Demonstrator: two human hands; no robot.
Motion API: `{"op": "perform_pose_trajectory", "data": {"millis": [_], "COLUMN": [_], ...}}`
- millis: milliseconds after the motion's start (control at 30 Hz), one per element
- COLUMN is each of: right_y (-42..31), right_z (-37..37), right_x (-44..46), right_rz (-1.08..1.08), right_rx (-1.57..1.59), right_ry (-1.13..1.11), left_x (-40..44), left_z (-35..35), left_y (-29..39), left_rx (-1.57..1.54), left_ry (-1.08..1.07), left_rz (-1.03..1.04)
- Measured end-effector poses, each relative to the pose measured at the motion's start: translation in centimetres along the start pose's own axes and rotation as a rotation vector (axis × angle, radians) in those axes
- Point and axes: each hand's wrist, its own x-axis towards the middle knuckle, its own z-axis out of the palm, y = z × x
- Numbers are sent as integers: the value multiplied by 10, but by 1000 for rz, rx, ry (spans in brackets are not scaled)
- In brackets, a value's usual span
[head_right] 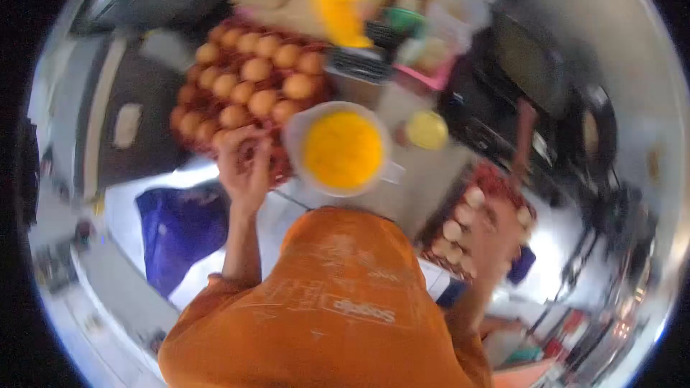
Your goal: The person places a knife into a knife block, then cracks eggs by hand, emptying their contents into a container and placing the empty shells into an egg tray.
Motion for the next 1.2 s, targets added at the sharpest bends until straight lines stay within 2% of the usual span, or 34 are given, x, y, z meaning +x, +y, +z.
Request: {"op": "perform_pose_trajectory", "data": {"millis": [33,100,133,200,267,333,367,400,533,567,633,700,767,833,900,967,1033,1100,1167,1200], "right_y": [1,29,26,15,-37,-91,-122,-149,-245,-273,-302,-320,-326,-321,-309,-274,-225,-170,-135,-123], "right_z": [-9,-12,-11,-12,9,38,55,68,176,196,249,271,265,250,249,187,143,121,103,96], "right_x": [3,-3,-1,6,24,41,45,51,68,65,68,65,64,72,82,95,97,87,69,60], "right_rz": [18,-117,-134,-83,-112,-249,-393,-532,-1089,-1108,-1329,-1311,-1395,-1395,-1271,-1029,-817,-425,-291,-295], "right_rx": [-15,-625,-621,-386,-120,-105,-4,-30,425,398,214,-105,-172,-163,252,433,718,960,1111,1103], "right_ry": [39,-69,-66,-217,-196,-283,-281,-367,-457,-423,-250,-407,-383,-463,-504,-709,-725,-884,-721,-730], "left_x": [0,2,5,6,6,5,4,3,-4,-6,-6,-9,-13,-15,-15,-12,-10,-6,4,7], "left_z": [-5,-17,-27,-42,-50,-57,-59,-60,-63,-62,-58,-54,-51,-43,-42,-35,-30,-16,-5,5], "left_y": [-7,-7,-9,-13,-17,-26,-25,-23,-28,-30,-16,-16,-15,-12,-11,-8,-2,-1,8,15], "left_rx": [-1,-20,-14,147,123,57,54,64,-16,4,-21,25,-42,-43,-29,-53,-237,-261,-89,-90], "left_ry": [53,138,155,223,292,370,365,398,447,472,461,457,440,460,430,491,350,336,-60,-164], "left_rz": [1,-75,-72,-168,-197,-253,-246,-223,-161,-133,-181,-105,-98,-106,-17,8,53,66,203,174]}}
